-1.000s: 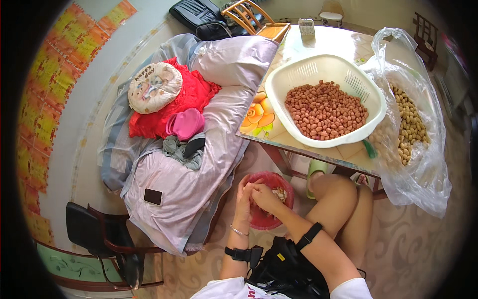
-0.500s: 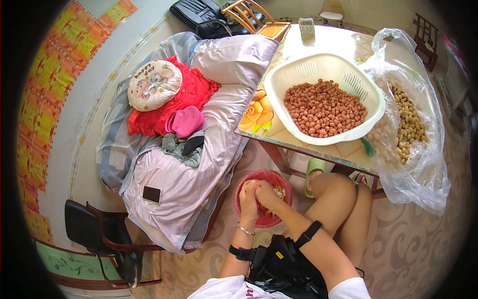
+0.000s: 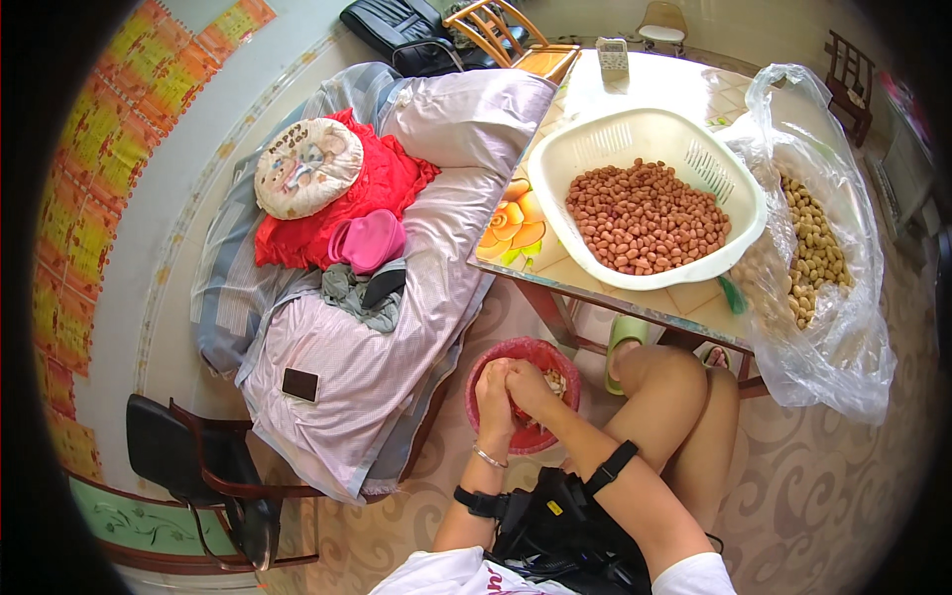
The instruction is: The person picks up peanuts from a plastic bag and places them into a white basket, then peels individual peanuts and drops the shells into a pink bucket.
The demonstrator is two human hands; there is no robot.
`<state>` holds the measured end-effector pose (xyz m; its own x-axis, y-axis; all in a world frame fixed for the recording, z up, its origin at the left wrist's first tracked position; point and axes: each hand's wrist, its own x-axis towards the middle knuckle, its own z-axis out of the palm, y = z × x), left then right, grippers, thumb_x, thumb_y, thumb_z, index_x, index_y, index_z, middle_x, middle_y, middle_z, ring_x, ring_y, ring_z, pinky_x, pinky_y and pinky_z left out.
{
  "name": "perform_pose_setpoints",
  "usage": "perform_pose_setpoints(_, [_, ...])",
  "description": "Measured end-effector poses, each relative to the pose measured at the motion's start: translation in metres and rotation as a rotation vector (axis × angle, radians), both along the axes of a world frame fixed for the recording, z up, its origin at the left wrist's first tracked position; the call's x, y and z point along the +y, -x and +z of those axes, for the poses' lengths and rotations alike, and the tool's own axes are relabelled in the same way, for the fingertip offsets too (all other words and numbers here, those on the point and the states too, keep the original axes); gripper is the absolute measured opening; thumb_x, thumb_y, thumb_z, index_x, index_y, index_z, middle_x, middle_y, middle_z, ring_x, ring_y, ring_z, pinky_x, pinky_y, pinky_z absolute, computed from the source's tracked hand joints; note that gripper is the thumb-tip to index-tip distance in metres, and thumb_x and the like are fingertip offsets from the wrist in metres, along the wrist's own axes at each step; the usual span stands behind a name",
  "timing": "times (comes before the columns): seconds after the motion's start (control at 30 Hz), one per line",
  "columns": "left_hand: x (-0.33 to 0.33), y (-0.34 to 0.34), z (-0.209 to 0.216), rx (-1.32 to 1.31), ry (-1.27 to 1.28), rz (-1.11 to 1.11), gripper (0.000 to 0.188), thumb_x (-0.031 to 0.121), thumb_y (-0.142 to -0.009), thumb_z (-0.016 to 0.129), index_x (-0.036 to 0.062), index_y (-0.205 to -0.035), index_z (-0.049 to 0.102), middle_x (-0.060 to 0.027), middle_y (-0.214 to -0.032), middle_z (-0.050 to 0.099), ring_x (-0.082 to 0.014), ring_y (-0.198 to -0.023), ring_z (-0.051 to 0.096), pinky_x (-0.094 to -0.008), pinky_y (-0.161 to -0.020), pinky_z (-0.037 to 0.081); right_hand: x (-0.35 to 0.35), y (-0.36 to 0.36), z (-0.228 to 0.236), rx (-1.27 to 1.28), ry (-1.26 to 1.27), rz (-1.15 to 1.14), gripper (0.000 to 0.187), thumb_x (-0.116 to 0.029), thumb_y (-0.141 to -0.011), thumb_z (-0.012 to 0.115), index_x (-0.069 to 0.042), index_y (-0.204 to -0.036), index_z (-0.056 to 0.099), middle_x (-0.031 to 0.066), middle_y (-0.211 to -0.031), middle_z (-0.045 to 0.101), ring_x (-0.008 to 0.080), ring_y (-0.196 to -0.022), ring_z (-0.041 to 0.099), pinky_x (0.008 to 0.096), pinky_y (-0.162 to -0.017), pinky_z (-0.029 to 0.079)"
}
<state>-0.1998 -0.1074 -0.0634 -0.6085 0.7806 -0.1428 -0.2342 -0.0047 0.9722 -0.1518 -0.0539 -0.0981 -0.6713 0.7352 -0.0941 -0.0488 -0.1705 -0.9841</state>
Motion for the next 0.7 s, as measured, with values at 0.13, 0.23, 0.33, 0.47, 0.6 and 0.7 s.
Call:
perform_pose_setpoints(0.13, [-0.001,0.007,0.007,-0.061,0.052,-0.032,0.033,0.031,-0.091,0.043,0.0012,-0.090,0.057,-0.0020,-0.080,0.054,-0.0088,-0.072,0.050,-0.0215,-0.066,0.041,0.006,0.000,0.007,0.147,0.087,0.009,0.026,-0.023,-0.082,0.046,-0.001,-0.081,0.059,0.0100,-0.069,0.059,0.0165,-0.062,0.055,0.0273,-0.056,0.041])
perform_pose_setpoints(0.23, [-0.002,0.012,0.014,-0.285,-0.015,-0.049,0.037,0.033,-0.093,0.038,0.0010,-0.101,0.056,0.0003,-0.072,0.049,-0.0072,-0.062,0.045,-0.0203,-0.054,0.038,0.011,-0.005,0.016,0.204,0.281,0.101,0.023,-0.021,-0.084,0.047,-0.002,-0.080,0.060,0.0026,-0.068,0.056,0.0097,-0.059,0.051,0.0219,-0.052,0.038])
perform_pose_setpoints(0.33, [-0.003,0.012,0.021,-0.229,-0.043,-0.026,0.041,0.032,-0.094,0.034,-0.0014,-0.106,0.055,0.0010,-0.068,0.047,-0.0080,-0.058,0.044,-0.0214,-0.053,0.038,0.010,-0.009,0.023,0.117,0.337,0.135,0.021,-0.020,-0.086,0.048,-0.004,-0.083,0.061,-0.0011,-0.068,0.054,0.0056,-0.059,0.047,0.0183,-0.051,0.036])
perform_pose_setpoints(0.47, [-0.003,0.013,0.025,-0.105,0.035,-0.025,0.042,0.028,-0.095,0.033,-0.0043,-0.106,0.056,0.0003,-0.068,0.050,-0.0075,-0.058,0.044,-0.0204,-0.053,0.037,0.011,-0.011,0.024,0.142,0.240,0.178,0.021,-0.021,-0.087,0.048,-0.004,-0.084,0.060,-0.0016,-0.065,0.051,0.0053,-0.057,0.045,0.0181,-0.050,0.033])
perform_pose_setpoints(0.6, [-0.001,0.012,0.021,-0.060,0.053,-0.017,0.040,0.028,-0.094,0.036,-0.0050,-0.105,0.057,-0.0006,-0.072,0.053,-0.0068,-0.058,0.044,-0.0195,-0.052,0.036,0.008,-0.007,0.019,0.146,0.262,0.112,0.020,-0.020,-0.087,0.048,-0.004,-0.083,0.059,-0.0017,-0.066,0.052,0.0055,-0.059,0.045,0.0190,-0.052,0.034])
perform_pose_setpoints(0.7, [-0.003,0.013,0.016,-0.122,0.018,0.030,0.036,0.026,-0.093,0.041,-0.0045,-0.101,0.058,-0.0010,-0.070,0.053,-0.0071,-0.056,0.045,-0.0195,-0.050,0.038,0.004,-0.004,0.015,0.169,0.295,0.073,0.019,-0.019,-0.088,0.048,-0.004,-0.083,0.058,-0.0022,-0.068,0.052,0.0057,-0.061,0.046,0.0198,-0.054,0.035])
